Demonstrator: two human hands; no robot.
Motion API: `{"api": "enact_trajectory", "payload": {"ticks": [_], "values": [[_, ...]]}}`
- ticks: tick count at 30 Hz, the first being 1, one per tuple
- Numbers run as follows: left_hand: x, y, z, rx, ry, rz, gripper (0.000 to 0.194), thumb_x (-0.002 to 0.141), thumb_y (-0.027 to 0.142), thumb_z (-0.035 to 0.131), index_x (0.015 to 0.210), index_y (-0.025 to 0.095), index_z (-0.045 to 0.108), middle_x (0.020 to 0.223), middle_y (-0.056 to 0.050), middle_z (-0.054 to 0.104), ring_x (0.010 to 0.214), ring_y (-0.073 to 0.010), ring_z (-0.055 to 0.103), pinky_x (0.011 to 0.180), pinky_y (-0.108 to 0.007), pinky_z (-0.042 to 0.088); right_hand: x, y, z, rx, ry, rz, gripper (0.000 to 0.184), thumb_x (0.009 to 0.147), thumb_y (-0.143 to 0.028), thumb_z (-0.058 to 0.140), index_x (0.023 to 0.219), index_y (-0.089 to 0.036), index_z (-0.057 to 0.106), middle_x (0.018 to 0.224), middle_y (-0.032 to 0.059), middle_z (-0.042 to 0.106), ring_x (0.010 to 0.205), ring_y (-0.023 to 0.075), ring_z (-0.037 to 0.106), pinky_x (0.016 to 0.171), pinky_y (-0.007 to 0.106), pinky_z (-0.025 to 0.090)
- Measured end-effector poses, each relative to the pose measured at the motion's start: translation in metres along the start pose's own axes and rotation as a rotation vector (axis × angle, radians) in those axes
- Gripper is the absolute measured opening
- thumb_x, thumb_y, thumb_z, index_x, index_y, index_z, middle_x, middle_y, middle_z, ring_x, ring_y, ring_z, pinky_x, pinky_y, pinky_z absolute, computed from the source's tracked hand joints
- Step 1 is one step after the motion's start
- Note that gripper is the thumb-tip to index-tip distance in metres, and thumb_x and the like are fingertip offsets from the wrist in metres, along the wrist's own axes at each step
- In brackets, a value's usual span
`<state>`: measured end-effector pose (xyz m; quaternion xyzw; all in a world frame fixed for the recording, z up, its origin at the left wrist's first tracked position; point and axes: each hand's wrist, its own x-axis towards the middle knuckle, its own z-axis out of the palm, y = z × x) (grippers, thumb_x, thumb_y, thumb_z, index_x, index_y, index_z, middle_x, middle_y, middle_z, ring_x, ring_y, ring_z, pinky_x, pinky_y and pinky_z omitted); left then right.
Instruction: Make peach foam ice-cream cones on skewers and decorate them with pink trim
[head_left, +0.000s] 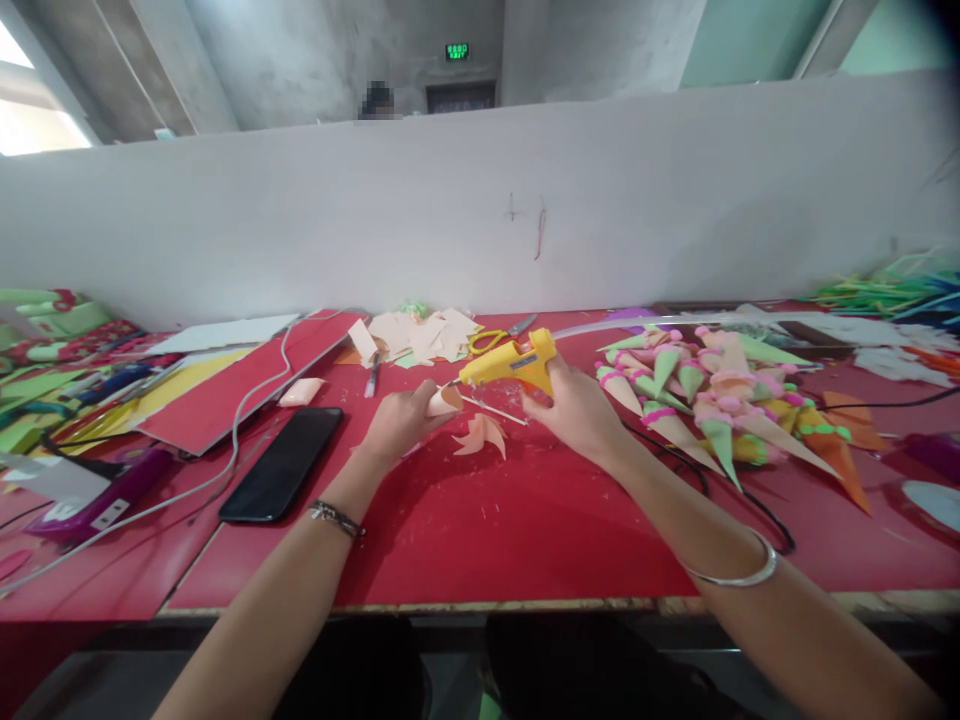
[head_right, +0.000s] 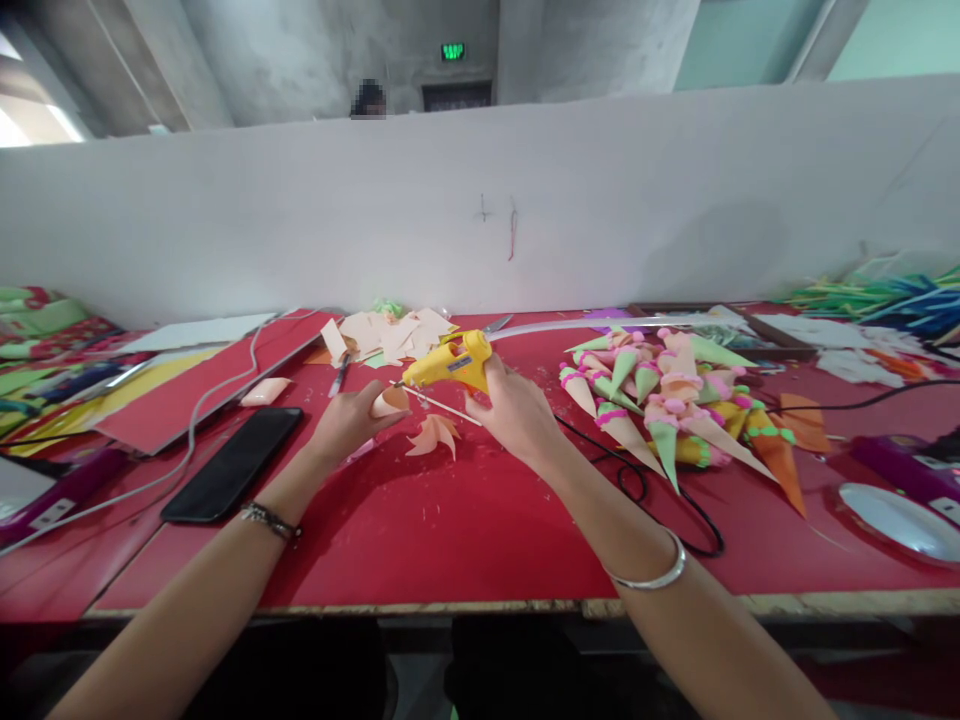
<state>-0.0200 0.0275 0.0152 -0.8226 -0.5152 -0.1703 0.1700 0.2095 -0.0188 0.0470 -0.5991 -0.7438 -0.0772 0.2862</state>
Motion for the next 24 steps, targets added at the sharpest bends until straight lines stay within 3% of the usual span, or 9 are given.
{"api": "enact_trajectory", "payload": {"ticks": [10,19,24], "values": [[0.0004,-0.0026,0.0019,0.033,0.018,-0.053,0.047,0.074,0.057,0.044,0.091,0.015,0.054,0.058,-0.007,0.060,0.056,-0.0209,0.061,0.047,-0.023,0.035,-0.0012,-0.0068,-0.0022,0.176,-0.063,0.041,0.022,0.072,-0.023,0.044,0.092,-0.014,0.047,0.066,0.0040,0.057,0.053,0.0138,0.050,0.047,0.022,0.030],[0.0007,-0.0023,0.0003,0.068,0.088,-0.043,0.037,0.077,0.051,0.042,0.080,0.017,0.055,0.055,-0.005,0.060,0.051,-0.0173,0.059,0.043,-0.021,0.031,-0.0009,-0.0033,-0.0042,0.246,-0.120,0.002,0.015,0.072,-0.022,0.044,0.086,-0.017,0.046,0.063,0.0014,0.054,0.050,0.0122,0.046,0.046,0.022,0.028],[0.0011,-0.0023,-0.0065,0.102,0.049,-0.048,0.040,0.078,0.054,0.039,0.078,0.017,0.054,0.055,-0.004,0.059,0.050,-0.0167,0.058,0.041,-0.021,0.028,0.0008,0.0003,-0.0059,0.249,-0.148,-0.024,0.014,0.072,-0.021,0.042,0.084,-0.017,0.047,0.062,0.0005,0.053,0.049,0.0116,0.044,0.045,0.022,0.026]]}}
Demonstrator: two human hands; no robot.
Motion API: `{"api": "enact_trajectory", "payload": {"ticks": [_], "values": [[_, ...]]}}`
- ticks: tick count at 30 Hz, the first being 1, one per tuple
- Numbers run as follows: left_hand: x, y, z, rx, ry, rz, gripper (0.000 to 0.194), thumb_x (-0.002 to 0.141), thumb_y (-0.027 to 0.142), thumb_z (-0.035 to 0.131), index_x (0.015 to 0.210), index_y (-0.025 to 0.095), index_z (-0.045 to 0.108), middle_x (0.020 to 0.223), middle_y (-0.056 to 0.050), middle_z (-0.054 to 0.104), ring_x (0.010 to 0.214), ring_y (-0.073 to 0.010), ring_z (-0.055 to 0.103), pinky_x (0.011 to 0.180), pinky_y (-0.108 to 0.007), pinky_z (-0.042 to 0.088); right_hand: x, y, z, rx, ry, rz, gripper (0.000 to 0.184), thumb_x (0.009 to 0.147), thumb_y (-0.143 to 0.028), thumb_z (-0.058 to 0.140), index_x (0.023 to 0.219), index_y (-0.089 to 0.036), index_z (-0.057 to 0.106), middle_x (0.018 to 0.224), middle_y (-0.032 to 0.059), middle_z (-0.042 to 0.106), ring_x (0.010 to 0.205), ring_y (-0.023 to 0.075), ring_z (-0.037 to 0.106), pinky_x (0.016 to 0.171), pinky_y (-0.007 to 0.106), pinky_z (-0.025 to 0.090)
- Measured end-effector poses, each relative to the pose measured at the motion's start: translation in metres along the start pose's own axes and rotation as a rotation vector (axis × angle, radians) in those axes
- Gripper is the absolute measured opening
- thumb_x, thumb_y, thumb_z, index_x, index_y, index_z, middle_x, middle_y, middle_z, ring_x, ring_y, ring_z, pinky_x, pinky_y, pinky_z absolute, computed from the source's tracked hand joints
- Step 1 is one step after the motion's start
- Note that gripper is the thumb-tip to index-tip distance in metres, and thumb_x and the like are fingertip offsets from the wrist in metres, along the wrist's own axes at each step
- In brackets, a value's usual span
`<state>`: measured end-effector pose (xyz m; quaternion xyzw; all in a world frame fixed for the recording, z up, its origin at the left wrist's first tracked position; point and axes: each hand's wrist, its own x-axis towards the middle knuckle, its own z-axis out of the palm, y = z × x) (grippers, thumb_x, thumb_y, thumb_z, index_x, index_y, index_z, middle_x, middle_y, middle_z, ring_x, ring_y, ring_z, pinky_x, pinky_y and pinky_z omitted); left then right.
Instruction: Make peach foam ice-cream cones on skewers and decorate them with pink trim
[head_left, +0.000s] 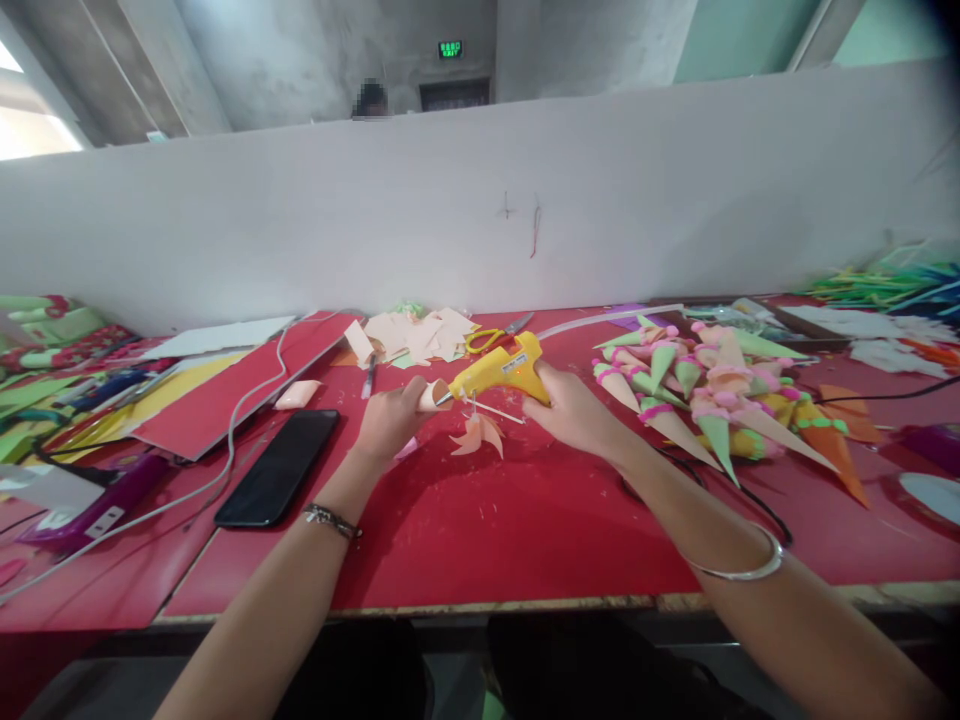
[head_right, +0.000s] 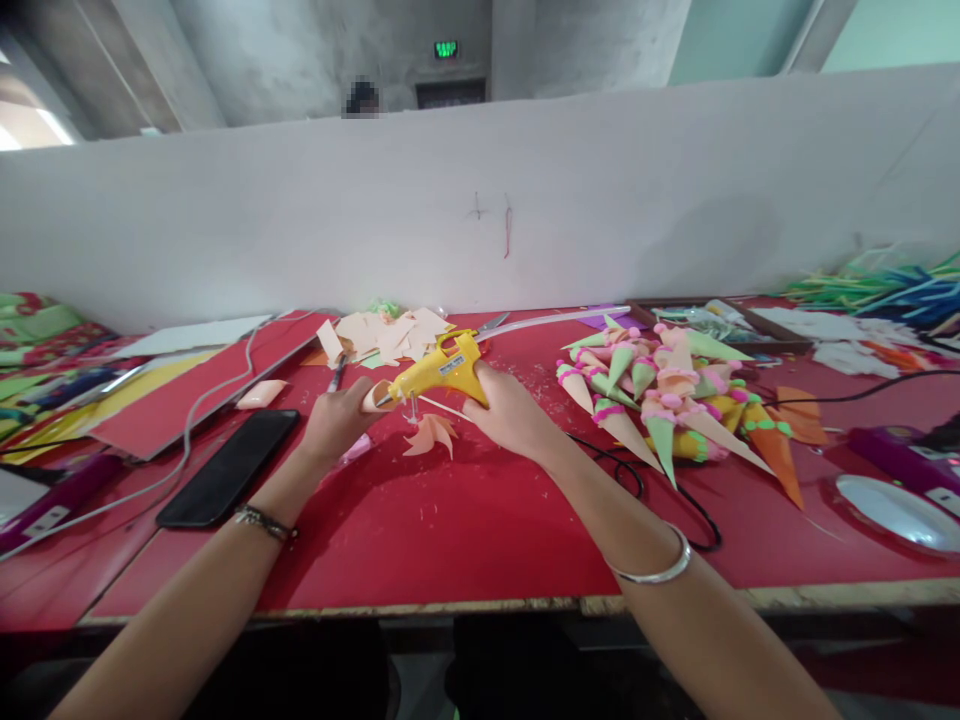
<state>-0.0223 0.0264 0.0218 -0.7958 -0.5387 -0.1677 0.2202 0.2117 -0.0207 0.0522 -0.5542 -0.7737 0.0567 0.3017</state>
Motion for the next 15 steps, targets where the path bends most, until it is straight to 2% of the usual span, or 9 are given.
{"api": "enact_trajectory", "payload": {"ticks": [6,11,15], "values": [[-0.0002,-0.0009,-0.0037,-0.019,-0.034,0.013,0.035,0.079,0.050,0.040,0.080,0.017,0.053,0.058,-0.004,0.061,0.052,-0.0167,0.059,0.042,-0.022,0.028,0.0000,0.0036,-0.0021,-0.092,-0.001,-0.005,0.020,0.071,-0.020,0.042,0.090,-0.016,0.049,0.064,0.0023,0.057,0.051,0.0130,0.048,0.046,0.022,0.027],[-0.0003,0.0020,-0.0009,-0.039,-0.028,0.006,0.035,0.079,0.049,0.040,0.081,0.017,0.054,0.057,-0.005,0.060,0.051,-0.0178,0.058,0.042,-0.022,0.027,0.0000,0.0053,-0.0004,-0.177,0.079,-0.031,0.032,0.072,-0.040,0.050,0.094,-0.016,0.050,0.074,0.0059,0.062,0.062,0.0181,0.056,0.050,0.024,0.030],[-0.0005,0.0032,0.0011,-0.080,-0.028,0.015,0.034,0.079,0.048,0.040,0.079,0.017,0.054,0.057,-0.004,0.059,0.050,-0.0160,0.057,0.043,-0.022,0.029,0.0009,0.0055,-0.0006,-0.278,0.061,-0.021,0.034,0.073,-0.039,0.049,0.097,-0.016,0.049,0.073,0.0062,0.063,0.061,0.0190,0.057,0.049,0.024,0.029]]}}
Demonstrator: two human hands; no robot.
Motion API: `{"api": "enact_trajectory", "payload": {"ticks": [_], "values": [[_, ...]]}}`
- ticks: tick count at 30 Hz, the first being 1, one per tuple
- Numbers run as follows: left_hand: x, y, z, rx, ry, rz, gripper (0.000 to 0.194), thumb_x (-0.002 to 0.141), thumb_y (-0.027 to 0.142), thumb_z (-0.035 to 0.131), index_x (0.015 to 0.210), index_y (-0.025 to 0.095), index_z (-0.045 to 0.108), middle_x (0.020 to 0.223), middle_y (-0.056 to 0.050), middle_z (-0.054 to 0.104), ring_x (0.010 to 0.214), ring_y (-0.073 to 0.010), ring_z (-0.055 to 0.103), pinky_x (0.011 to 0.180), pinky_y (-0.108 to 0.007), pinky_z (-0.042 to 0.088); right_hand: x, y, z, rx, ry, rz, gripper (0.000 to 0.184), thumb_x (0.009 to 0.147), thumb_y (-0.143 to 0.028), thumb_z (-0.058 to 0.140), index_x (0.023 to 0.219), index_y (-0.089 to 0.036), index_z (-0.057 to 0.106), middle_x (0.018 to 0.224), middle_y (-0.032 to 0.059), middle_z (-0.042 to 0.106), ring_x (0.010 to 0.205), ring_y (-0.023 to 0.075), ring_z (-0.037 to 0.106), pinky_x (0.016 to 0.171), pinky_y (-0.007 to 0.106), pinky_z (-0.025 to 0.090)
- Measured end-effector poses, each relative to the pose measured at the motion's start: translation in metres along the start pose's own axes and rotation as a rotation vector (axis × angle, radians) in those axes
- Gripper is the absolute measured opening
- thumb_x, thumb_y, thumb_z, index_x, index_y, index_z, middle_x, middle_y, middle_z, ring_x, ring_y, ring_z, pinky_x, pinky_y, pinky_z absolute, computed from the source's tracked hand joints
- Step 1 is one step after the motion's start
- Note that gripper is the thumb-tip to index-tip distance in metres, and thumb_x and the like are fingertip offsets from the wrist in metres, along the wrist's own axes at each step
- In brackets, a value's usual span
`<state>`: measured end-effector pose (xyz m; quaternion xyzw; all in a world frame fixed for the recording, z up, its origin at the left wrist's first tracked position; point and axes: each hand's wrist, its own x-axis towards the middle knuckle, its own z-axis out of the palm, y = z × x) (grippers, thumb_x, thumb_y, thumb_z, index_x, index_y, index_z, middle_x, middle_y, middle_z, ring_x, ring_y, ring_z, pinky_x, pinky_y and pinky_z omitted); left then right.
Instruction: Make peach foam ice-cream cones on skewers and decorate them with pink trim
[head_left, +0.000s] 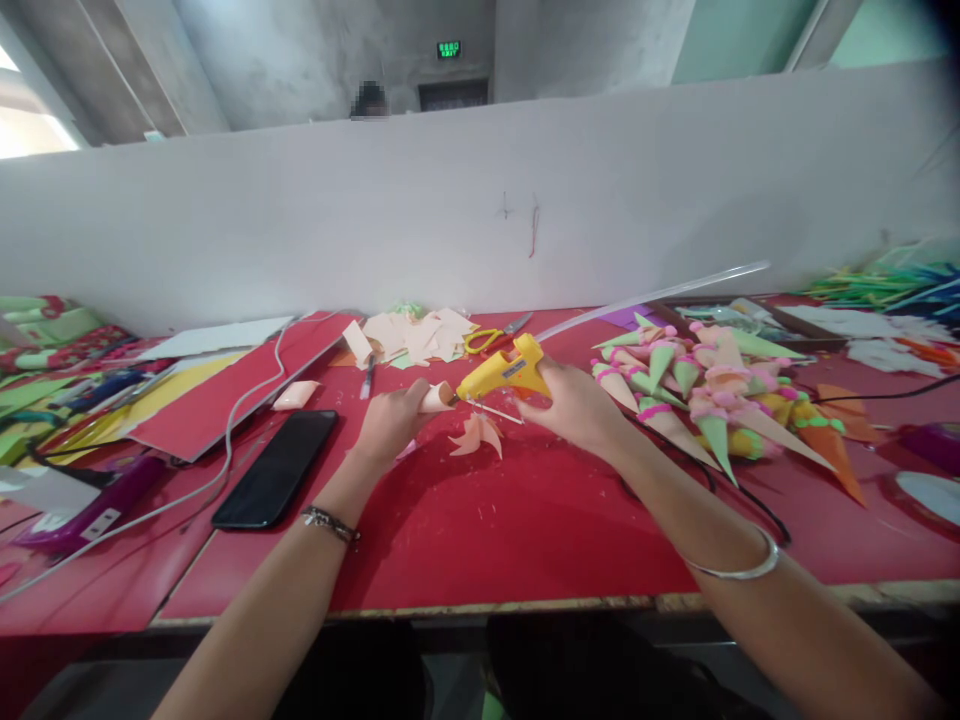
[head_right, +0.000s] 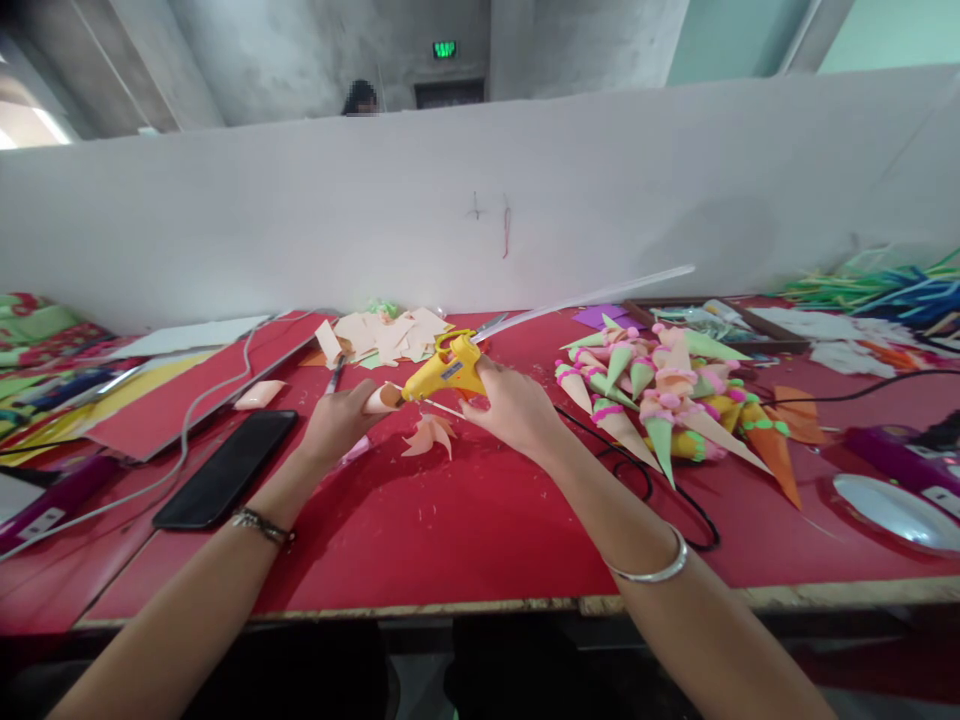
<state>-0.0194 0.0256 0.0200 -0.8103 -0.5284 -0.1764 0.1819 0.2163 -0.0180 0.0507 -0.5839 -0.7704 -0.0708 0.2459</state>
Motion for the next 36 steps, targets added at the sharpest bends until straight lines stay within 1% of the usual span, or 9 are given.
{"api": "enact_trajectory", "payload": {"ticks": [3,7,11,17,22,26,29,32,36], "values": [[0.000,-0.001,0.001,-0.065,-0.028,0.052,0.028,0.079,0.043,0.044,0.079,0.017,0.054,0.057,-0.002,0.058,0.050,-0.0134,0.055,0.044,-0.021,0.030,0.001,0.001,-0.001,-0.056,-0.026,-0.005,0.034,0.074,-0.034,0.047,0.103,-0.015,0.047,0.074,0.0067,0.063,0.060,0.0187,0.057,0.048,0.024,0.028],[0.000,-0.001,0.001,-0.197,-0.067,0.113,0.022,0.079,0.039,0.045,0.081,0.019,0.055,0.057,0.000,0.057,0.048,-0.0117,0.052,0.045,-0.020,0.031,0.002,0.002,-0.001,-0.098,-0.010,0.001,0.033,0.075,-0.028,0.044,0.105,-0.014,0.045,0.083,0.0092,0.063,0.060,0.0184,0.057,0.048,0.025,0.027],[0.000,0.000,0.001,-0.241,-0.080,0.103,0.023,0.077,0.040,0.047,0.078,0.018,0.054,0.055,0.000,0.057,0.048,-0.0124,0.051,0.047,-0.021,0.032,0.002,0.001,0.000,-0.083,-0.012,0.022,0.032,0.076,-0.025,0.042,0.105,-0.012,0.044,0.080,0.0096,0.063,0.060,0.0188,0.056,0.048,0.025,0.027],[0.001,0.002,0.001,-0.200,-0.122,0.065,0.026,0.075,0.042,0.050,0.077,0.016,0.056,0.056,-0.003,0.057,0.049,-0.0141,0.052,0.046,-0.023,0.032,0.000,-0.006,0.001,0.034,-0.026,0.025,0.026,0.077,-0.025,0.041,0.099,-0.013,0.046,0.073,0.0081,0.061,0.060,0.0178,0.055,0.049,0.024,0.029],[0.001,0.000,0.002,-0.208,-0.082,0.079,0.029,0.078,0.043,0.046,0.080,0.017,0.057,0.056,-0.002,0.058,0.049,-0.0126,0.052,0.045,-0.021,0.031,-0.002,-0.007,-0.001,0.162,-0.071,-0.009,0.026,0.076,-0.026,0.044,0.099,-0.014,0.047,0.066,0.0037,0.059,0.053,0.0142,0.052,0.047,0.021,0.028],[0.001,-0.004,0.005,-0.239,-0.068,0.069,0.027,0.077,0.042,0.046,0.072,0.018,0.056,0.054,-0.001,0.057,0.048,-0.0119,0.051,0.045,-0.021,0.029,-0.001,-0.002,-0.002,0.146,-0.114,-0.078,0.026,0.076,-0.027,0.045,0.100,-0.015,0.047,0.068,0.0036,0.059,0.057,0.0151,0.053,0.047,0.021,0.028],[0.001,-0.006,0.006,-0.260,-0.081,0.043,0.024,0.076,0.040,0.049,0.072,0.017,0.056,0.056,-0.002,0.058,0.050,-0.0126,0.051,0.046,-0.021,0.029,0.001,0.003,-0.003,0.077,-0.145,-0.095,0.024,0.076,-0.026,0.045,0.098,-0.015,0.048,0.071,0.0048,0.061,0.061,0.0168,0.055,0.049,0.022,0.028],[0.001,-0.008,0.005,-0.267,-0.103,0.018,0.024,0.075,0.040,0.049,0.073,0.017,0.055,0.059,-0.002,0.058,0.051,-0.0131,0.052,0.048,-0.021,0.029,0.005,0.010,-0.004,-0.003,-0.140,-0.054,0.025,0.076,-0.025,0.045,0.099,-0.015,0.049,0.074,0.0066,0.062,0.063,0.0181,0.057,0.050,0.023,0.029],[0.003,-0.009,0.004,-0.191,-0.114,-0.074,0.030,0.077,0.045,0.043,0.076,0.017,0.055,0.062,-0.005,0.060,0.056,-0.0155,0.055,0.049,-0.023,0.032,0.007,0.023,0.002,-0.062,-0.043,0.122,0.034,0.080,-0.032,0.044,0.107,-0.012,0.044,0.080,0.0106,0.063,0.069,0.0213,0.059,0.053,0.024,0.034]]}}
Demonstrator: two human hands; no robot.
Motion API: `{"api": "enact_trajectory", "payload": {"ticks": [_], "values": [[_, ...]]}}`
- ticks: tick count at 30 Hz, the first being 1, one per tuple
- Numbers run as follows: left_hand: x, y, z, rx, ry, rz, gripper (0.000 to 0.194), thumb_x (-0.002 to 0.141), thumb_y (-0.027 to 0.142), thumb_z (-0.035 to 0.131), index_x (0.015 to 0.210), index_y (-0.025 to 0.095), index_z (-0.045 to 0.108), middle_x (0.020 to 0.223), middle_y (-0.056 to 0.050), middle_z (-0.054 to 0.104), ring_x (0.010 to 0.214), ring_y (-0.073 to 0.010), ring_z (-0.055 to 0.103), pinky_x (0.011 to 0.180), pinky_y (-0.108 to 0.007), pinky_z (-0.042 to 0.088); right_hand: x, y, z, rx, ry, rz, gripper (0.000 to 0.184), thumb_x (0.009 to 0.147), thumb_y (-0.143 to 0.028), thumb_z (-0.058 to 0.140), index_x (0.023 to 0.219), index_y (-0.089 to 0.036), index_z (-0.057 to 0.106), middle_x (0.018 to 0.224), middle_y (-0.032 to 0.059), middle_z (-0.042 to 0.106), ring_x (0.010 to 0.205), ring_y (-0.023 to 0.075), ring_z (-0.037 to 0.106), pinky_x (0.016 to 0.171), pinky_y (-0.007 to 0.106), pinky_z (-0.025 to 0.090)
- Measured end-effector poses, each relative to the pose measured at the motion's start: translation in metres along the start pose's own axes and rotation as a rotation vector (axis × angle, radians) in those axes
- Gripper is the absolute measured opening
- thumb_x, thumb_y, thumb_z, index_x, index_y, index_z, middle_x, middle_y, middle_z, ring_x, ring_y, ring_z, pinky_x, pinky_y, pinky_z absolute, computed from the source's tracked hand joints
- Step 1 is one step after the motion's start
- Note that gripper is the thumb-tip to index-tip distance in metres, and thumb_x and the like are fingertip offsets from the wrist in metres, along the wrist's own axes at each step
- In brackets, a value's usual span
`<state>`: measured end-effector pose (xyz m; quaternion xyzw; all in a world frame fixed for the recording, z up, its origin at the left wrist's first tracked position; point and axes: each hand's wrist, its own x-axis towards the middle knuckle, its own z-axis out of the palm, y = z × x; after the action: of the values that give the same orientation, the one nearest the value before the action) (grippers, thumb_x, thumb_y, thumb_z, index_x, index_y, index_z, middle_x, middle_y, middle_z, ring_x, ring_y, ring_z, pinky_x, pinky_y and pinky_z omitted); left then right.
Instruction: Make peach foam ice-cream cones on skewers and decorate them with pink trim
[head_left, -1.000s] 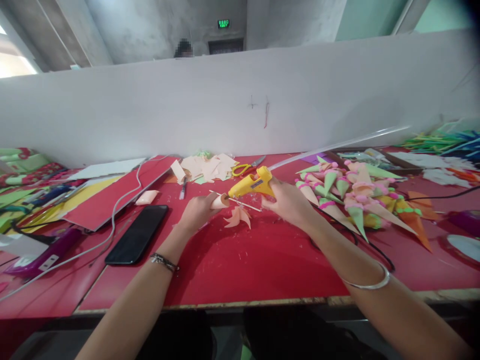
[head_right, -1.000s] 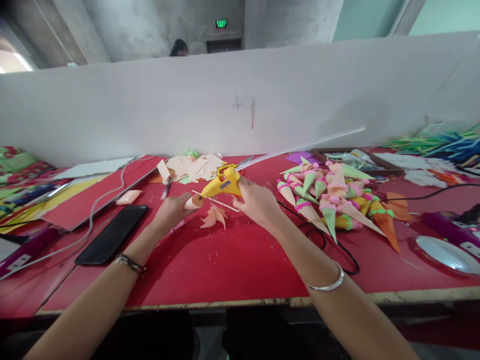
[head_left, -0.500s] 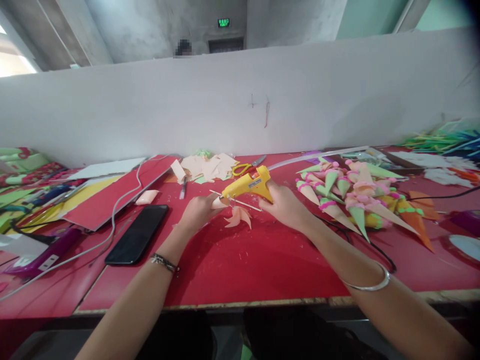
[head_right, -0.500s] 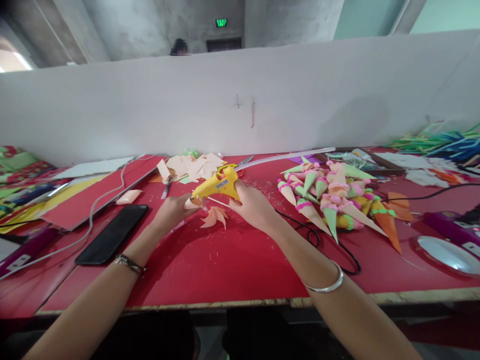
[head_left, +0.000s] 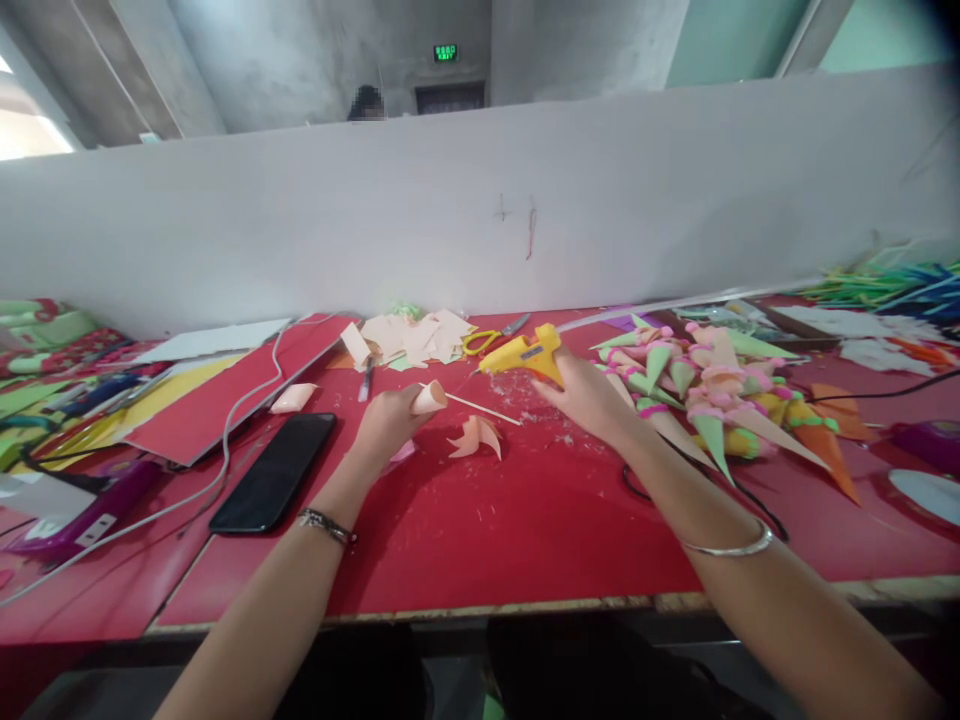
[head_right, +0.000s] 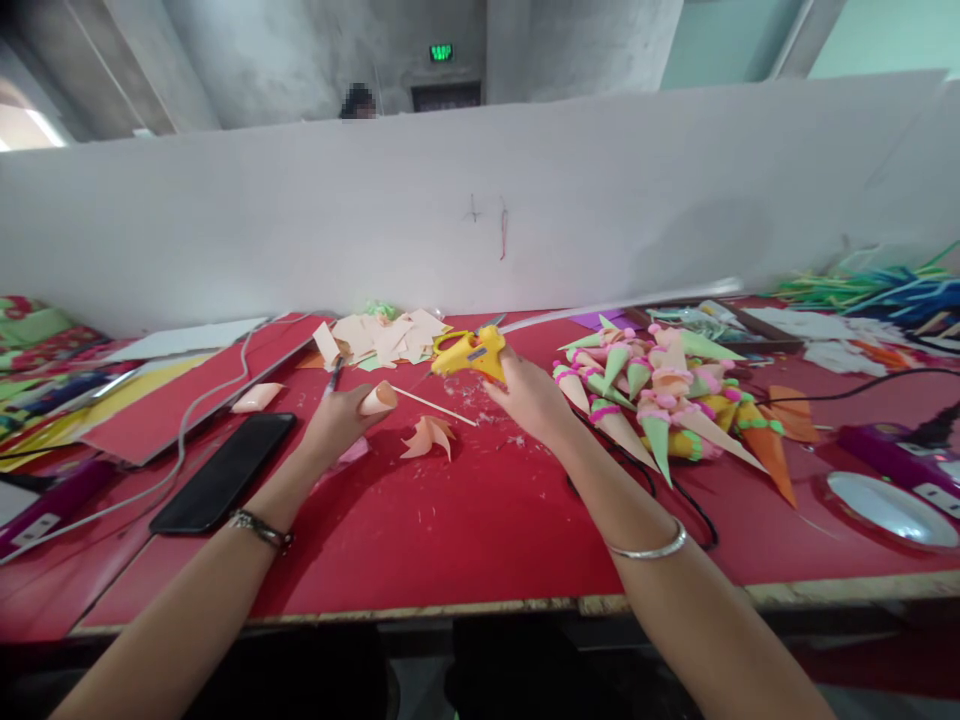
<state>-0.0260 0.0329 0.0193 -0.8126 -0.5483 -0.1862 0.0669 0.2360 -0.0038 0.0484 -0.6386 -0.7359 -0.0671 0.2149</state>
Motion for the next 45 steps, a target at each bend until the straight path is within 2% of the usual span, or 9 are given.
{"api": "enact_trajectory", "payload": {"ticks": [4,10,16,24,29,33,37,41,45], "values": [[0.001,0.000,0.002,0.090,-0.109,-0.107,0.038,0.074,0.054,0.042,0.080,0.019,0.056,0.073,-0.007,0.063,0.064,-0.0190,0.058,0.051,-0.025,0.034,0.006,0.018,0.016,-0.035,-0.026,0.144,0.034,0.085,-0.032,0.036,0.109,-0.010,0.042,0.090,0.0148,0.062,0.083,0.0236,0.059,0.061,0.026,0.038],[0.000,-0.005,0.010,0.090,-0.174,0.040,0.033,0.074,0.049,0.044,0.071,0.018,0.054,0.081,-0.007,0.061,0.075,-0.0195,0.056,0.056,-0.025,0.036,0.013,0.037,0.032,-0.116,-0.224,0.189,0.031,0.086,-0.031,0.032,0.101,-0.010,0.049,0.093,0.0152,0.061,0.086,0.0224,0.059,0.064,0.027,0.039],[0.000,-0.011,0.015,0.004,-0.192,0.024,0.016,0.070,0.035,0.048,0.072,0.019,0.050,0.075,-0.004,0.059,0.067,-0.0174,0.054,0.055,-0.026,0.034,0.009,0.033,0.025,-0.205,-0.148,0.206,0.043,0.081,-0.045,0.037,0.098,-0.008,0.052,0.095,0.0175,0.059,0.090,0.0263,0.056,0.071,0.032,0.040],[-0.001,-0.011,0.016,-0.089,-0.149,0.006,0.029,0.065,0.037,0.052,0.087,0.018,0.046,0.090,-0.007,0.056,0.085,-0.0231,0.053,0.071,-0.033,0.040,0.004,0.025,0.014,-0.254,-0.143,0.237,0.042,0.081,-0.044,0.038,0.096,-0.009,0.055,0.096,0.0167,0.058,0.093,0.0270,0.054,0.072,0.033,0.041],[-0.001,-0.008,0.010,-0.117,0.040,0.082,0.023,0.075,0.035,0.041,0.089,0.016,0.044,0.090,-0.008,0.051,0.088,-0.0229,0.049,0.077,-0.036,0.039,0.000,0.016,0.002,-0.356,0.006,0.249,0.041,0.081,-0.041,0.040,0.084,-0.006,0.061,0.091,0.0209,0.060,0.089,0.0297,0.055,0.067,0.034,0.041],[0.001,-0.005,0.002,-0.159,0.210,0.125,0.015,0.079,0.030,0.037,0.084,0.017,0.042,0.082,-0.006,0.049,0.082,-0.0207,0.046,0.074,-0.034,0.039,-0.003,-0.006,0.007,-0.011,-0.029,0.066,0.028,0.081,-0.031,0.043,0.070,-0.014,0.062,0.068,0.0095,0.064,0.066,0.0190,0.058,0.061,0.028,0.040],[0.000,0.001,-0.004,-0.222,0.251,0.174,0.017,0.083,0.032,0.033,0.082,0.018,0.043,0.081,-0.005,0.049,0.080,-0.0189,0.046,0.072,-0.032,0.038,-0.012,-0.038,0.028,0.635,0.009,-0.196,0.019,0.079,-0.029,0.050,0.087,-0.018,0.062,0.083,0.0043,0.065,0.070,0.0125,0.058,0.061,0.022,0.042],[-0.001,0.008,-0.008,-0.237,0.217,0.211,0.017,0.084,0.030,0.033,0.083,0.017,0.045,0.083,-0.005,0.050,0.081,-0.0177,0.046,0.074,-0.030,0.038,-0.019,-0.057,0.037,0.769,0.013,-0.219,0.019,0.077,-0.030,0.052,0.084,-0.018,0.065,0.078,0.0043,0.063,0.068,0.0135,0.057,0.061,0.025,0.042],[-0.002,0.011,-0.010,-0.248,0.188,0.200,0.017,0.083,0.029,0.034,0.084,0.017,0.047,0.084,-0.005,0.051,0.081,-0.0174,0.047,0.074,-0.029,0.038,-0.019,-0.057,0.038,0.795,-0.013,-0.182,0.017,0.076,-0.029,0.054,0.082,-0.018,0.065,0.077,0.0042,0.063,0.068,0.0137,0.056,0.061,0.025,0.042]]}}
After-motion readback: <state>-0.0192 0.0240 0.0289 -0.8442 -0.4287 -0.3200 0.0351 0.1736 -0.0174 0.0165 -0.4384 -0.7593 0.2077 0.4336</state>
